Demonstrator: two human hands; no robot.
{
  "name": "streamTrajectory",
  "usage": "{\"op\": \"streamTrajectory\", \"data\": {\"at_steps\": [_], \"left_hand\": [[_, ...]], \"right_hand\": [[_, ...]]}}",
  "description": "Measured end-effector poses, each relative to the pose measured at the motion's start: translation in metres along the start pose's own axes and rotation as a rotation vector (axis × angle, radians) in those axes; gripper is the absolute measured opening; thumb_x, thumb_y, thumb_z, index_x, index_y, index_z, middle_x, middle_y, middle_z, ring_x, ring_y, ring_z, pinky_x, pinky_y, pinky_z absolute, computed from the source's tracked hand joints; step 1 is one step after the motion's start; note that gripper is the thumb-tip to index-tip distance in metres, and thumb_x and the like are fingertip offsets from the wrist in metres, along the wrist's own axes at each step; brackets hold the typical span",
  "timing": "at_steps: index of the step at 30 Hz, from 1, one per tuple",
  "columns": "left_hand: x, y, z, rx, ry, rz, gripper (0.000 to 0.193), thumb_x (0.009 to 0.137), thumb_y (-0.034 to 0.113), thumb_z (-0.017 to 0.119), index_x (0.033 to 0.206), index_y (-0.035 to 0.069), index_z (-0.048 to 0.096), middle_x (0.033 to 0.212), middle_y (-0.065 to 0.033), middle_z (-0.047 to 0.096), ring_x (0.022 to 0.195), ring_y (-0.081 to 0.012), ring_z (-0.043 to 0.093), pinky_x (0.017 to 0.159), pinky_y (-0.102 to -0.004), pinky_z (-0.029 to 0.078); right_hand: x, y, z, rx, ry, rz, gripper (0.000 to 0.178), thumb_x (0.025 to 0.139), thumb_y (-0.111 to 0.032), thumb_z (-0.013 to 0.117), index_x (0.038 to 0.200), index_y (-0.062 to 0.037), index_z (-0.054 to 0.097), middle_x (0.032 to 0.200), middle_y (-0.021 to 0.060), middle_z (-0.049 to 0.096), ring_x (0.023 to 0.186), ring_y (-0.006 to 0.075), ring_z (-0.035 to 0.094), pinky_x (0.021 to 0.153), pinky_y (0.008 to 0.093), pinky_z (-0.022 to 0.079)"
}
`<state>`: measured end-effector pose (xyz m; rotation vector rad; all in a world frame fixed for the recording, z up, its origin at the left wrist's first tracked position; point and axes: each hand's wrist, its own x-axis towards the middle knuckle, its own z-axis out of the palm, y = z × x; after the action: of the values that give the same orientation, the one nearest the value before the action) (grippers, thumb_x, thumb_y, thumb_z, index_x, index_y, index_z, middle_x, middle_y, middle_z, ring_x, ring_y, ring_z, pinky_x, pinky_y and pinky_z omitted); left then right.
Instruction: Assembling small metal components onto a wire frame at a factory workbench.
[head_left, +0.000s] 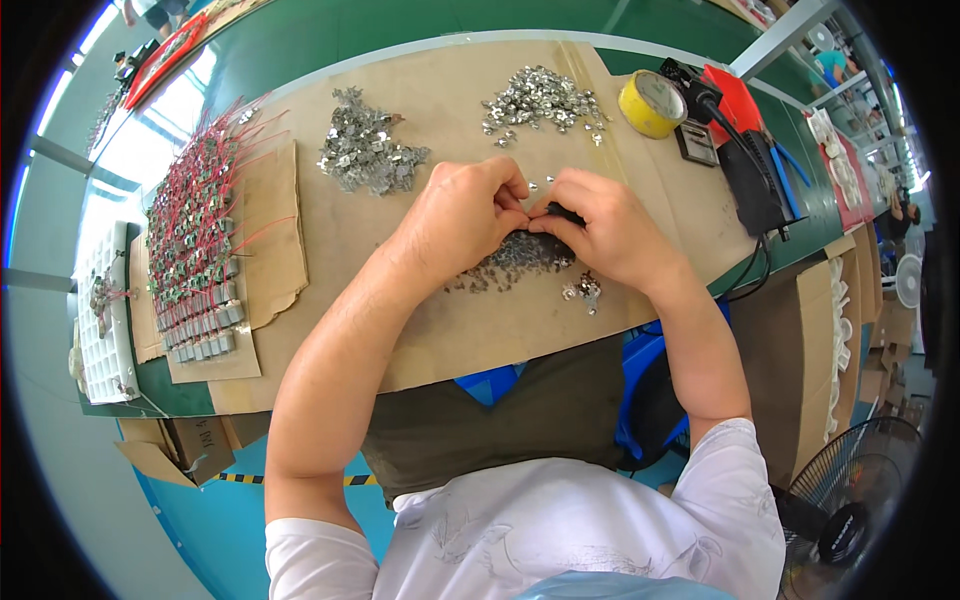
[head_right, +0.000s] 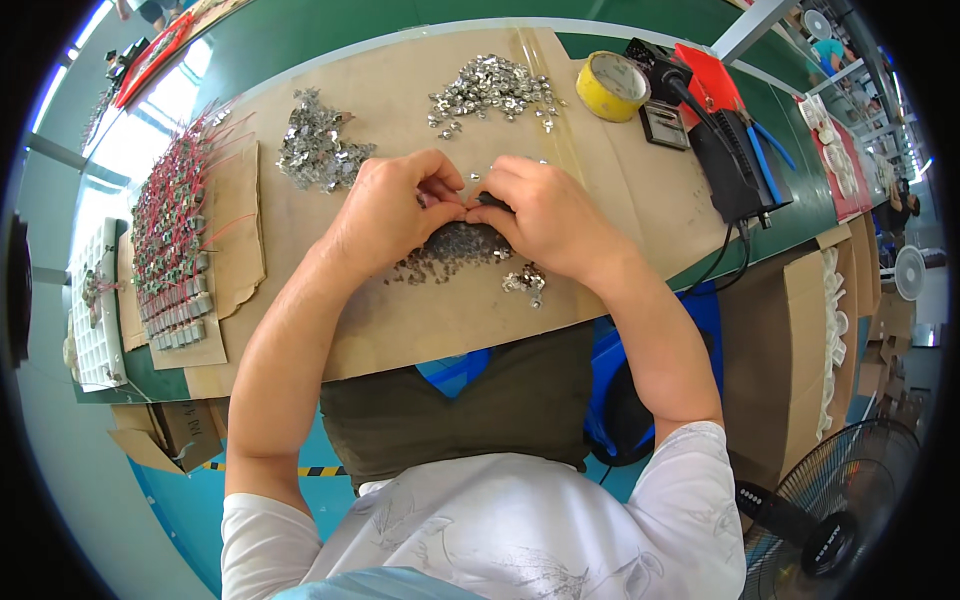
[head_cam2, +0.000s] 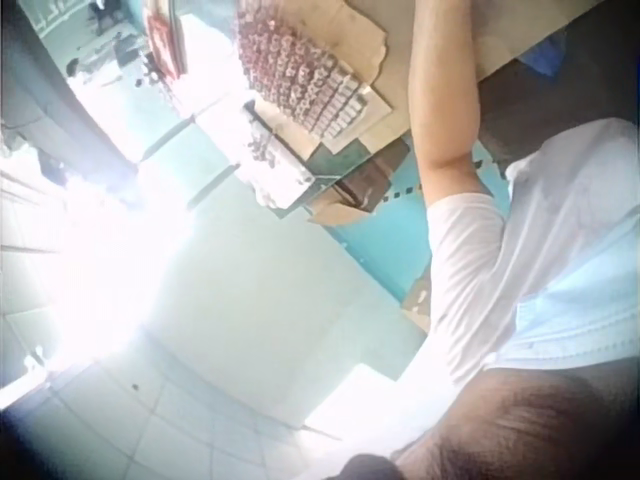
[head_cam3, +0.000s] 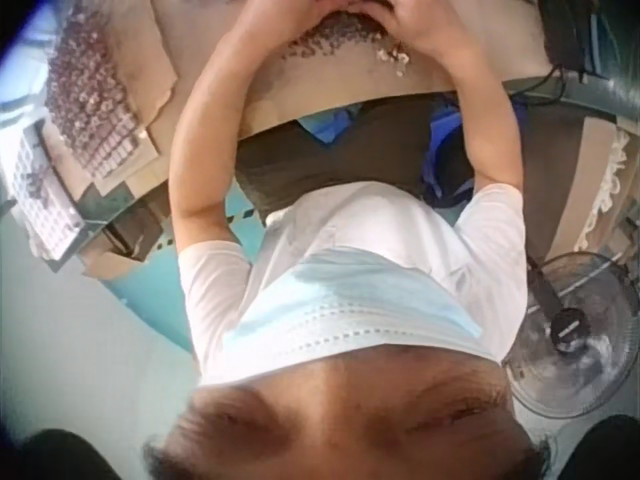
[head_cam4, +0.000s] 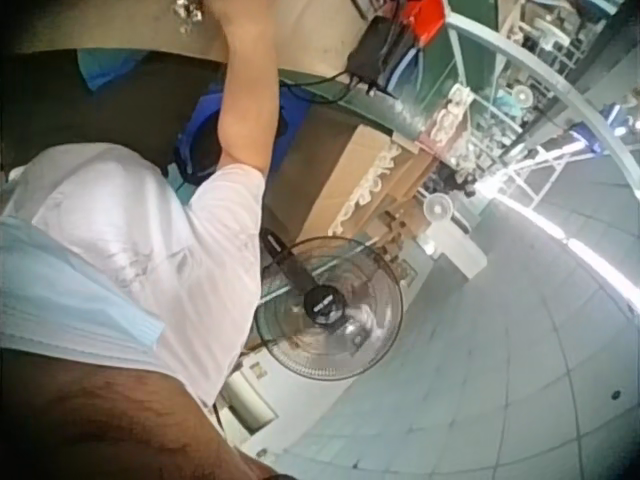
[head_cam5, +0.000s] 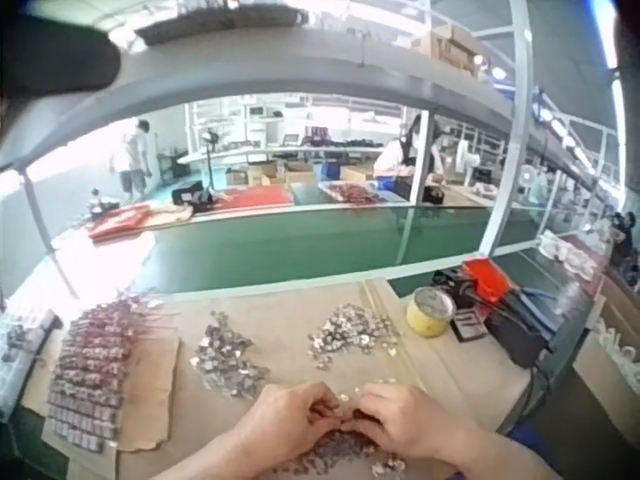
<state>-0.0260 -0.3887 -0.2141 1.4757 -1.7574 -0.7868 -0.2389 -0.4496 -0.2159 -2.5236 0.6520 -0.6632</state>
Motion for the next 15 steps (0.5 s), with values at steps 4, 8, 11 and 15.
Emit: {"op": "streamTrajectory", "data": {"at_steps": [4,8,11,15], "left_hand": [[0.001,0.000,-0.002,0.006,-0.017,-0.013,0.020,0.083,0.000,0.081,0.100,-0.004,0.072,0.086,-0.0134,0.078,0.081,-0.0204,0.077,0.078,-0.0329,0.061],[0.000,0.001,-0.003,0.021,-0.026,-0.006,0.022,0.082,0.001,0.082,0.102,-0.002,0.073,0.087,-0.0129,0.078,0.081,-0.0210,0.077,0.078,-0.0333,0.061],[0.000,0.001,-0.007,0.104,0.015,-0.012,0.020,0.083,0.003,0.081,0.101,0.000,0.075,0.087,-0.0139,0.078,0.080,-0.0237,0.076,0.078,-0.0343,0.061],[0.002,-0.012,-0.010,0.224,0.111,0.061,0.014,0.082,0.003,0.078,0.096,0.001,0.077,0.086,-0.0151,0.077,0.079,-0.0272,0.076,0.077,-0.0359,0.060]], "right_hand": [[0.002,0.003,-0.001,0.036,-0.023,-0.002,0.017,0.089,-0.015,0.078,0.092,-0.0002,0.070,0.093,0.0152,0.066,0.084,0.0367,0.066,0.073,0.0452,0.055],[0.002,0.001,-0.001,0.033,-0.013,0.005,0.015,0.089,-0.013,0.077,0.091,-0.0004,0.070,0.092,0.0151,0.066,0.084,0.0361,0.066,0.073,0.0445,0.055],[0.003,0.001,0.000,-0.015,0.041,-0.016,0.014,0.089,-0.012,0.077,0.091,-0.0013,0.069,0.091,0.0138,0.065,0.081,0.0348,0.066,0.069,0.0431,0.055],[0.015,0.003,0.007,-0.213,0.176,-0.144,0.014,0.085,-0.010,0.078,0.092,-0.0046,0.067,0.089,0.0099,0.063,0.076,0.0303,0.067,0.063,0.0400,0.056]]}}
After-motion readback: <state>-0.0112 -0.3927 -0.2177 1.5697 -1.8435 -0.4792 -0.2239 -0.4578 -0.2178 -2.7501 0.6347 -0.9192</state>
